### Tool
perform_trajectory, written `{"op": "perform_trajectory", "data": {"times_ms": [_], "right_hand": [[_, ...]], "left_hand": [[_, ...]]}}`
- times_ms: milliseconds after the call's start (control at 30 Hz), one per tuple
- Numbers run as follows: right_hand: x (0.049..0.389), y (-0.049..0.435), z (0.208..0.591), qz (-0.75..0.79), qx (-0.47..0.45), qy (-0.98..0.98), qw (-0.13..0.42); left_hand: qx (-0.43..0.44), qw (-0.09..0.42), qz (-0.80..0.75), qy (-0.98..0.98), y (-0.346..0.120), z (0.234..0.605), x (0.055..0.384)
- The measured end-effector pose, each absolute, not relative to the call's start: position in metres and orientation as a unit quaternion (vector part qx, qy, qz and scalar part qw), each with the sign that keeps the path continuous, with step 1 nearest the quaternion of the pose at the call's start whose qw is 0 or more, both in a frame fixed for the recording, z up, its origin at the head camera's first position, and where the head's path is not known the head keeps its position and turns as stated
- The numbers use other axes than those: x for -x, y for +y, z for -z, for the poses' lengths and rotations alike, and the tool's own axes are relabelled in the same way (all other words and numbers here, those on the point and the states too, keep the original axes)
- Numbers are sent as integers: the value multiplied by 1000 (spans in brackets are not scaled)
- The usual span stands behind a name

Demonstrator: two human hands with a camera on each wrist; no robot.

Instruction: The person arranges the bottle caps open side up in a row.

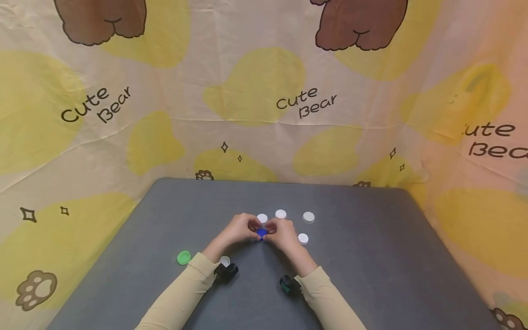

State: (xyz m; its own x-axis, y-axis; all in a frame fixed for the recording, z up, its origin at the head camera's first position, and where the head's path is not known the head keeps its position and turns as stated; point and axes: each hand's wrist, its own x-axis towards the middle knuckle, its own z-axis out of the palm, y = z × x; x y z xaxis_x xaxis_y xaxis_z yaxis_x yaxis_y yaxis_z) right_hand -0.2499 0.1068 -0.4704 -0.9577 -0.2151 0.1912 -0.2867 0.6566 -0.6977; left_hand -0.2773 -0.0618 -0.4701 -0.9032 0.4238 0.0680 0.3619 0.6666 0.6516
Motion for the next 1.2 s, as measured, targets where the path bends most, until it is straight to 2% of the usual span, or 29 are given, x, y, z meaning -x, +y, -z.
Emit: {"op": "perform_trajectory", "data": {"times_ms": [167, 1200], "right_hand": [[249, 107, 470, -391, -136, -909, 42], [249, 104, 479, -386, -161, -908, 38]], "left_hand": [[-211, 59, -342, 914, -60, 474, 280], [-227, 44, -324, 918, -60, 475, 278]]}}
